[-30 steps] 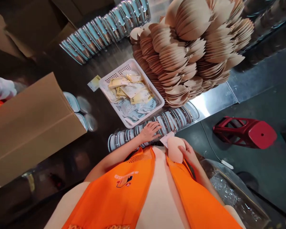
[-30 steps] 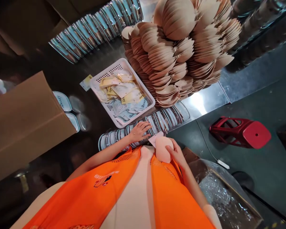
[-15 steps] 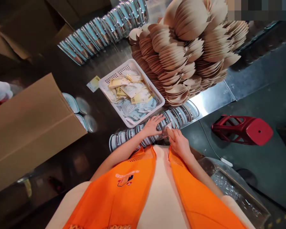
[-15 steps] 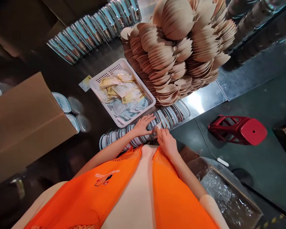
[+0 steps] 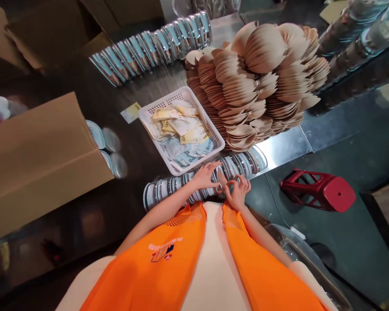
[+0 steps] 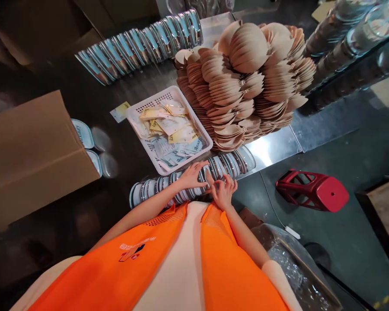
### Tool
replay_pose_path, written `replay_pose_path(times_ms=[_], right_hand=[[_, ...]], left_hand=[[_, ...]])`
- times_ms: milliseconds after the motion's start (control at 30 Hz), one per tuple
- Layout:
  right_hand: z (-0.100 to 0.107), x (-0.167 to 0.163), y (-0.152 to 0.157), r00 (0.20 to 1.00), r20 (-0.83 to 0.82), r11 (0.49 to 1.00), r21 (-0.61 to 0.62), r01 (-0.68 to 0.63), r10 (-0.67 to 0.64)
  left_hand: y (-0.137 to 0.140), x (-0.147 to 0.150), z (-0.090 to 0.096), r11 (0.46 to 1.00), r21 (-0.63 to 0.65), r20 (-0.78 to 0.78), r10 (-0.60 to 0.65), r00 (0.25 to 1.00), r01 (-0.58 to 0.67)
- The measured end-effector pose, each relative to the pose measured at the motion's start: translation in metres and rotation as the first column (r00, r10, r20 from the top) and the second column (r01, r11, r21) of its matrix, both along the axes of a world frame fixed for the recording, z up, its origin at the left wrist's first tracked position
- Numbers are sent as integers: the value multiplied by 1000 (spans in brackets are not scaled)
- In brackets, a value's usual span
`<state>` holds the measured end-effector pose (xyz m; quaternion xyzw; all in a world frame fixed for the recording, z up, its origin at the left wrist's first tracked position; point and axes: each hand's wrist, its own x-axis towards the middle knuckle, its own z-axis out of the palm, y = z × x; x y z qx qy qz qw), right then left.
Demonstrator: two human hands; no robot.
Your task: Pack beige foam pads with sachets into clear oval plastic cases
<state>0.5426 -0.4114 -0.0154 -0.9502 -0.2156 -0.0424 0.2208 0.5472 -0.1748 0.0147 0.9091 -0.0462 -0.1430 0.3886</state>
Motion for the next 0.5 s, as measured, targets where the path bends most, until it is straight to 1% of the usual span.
replay_pose_path(times_ms=[67, 133, 200, 233, 300, 367, 400, 433, 467, 500], right_hand=[[-8, -4, -3, 994, 75, 996, -40, -74, 77], [-18, -3, 2, 978, 149, 988, -68, -139, 148], [-24, 1, 3, 958, 187, 975, -92, -204, 218], [-24, 4, 0, 946, 187, 963, -99, -250, 264], [-15, 13, -15, 913, 147, 924, -84, -373, 382], [4, 34, -34, 869, 89, 873, -11, -487, 486], [15, 52, -40, 861, 70, 861, 38, -508, 504], [26, 74, -42, 870, 60, 867, 80, -492, 489], [36, 100, -39, 891, 53, 885, 108, -453, 450], [45, 129, -32, 923, 44, 917, 105, -385, 383]], left_hand=[[0, -3, -2, 1000, -6, 19, 4, 1000, -4], [0, -5, -4, 1000, 10, 43, -8, 999, 7], [1, -6, -5, 998, 38, 65, -44, 997, 41], [2, -7, -6, 997, 53, 70, -66, 995, 62], [3, -6, -10, 993, 69, 76, -101, 992, 96], [4, -6, -16, 992, 66, 89, -112, 990, 106], [4, -6, -20, 993, 60, 102, -107, 989, 101], [3, -6, -24, 994, 55, 115, -99, 988, 93], [2, -6, -26, 995, 52, 131, -91, 987, 85], [1, -6, -28, 995, 52, 151, -88, 985, 81]])
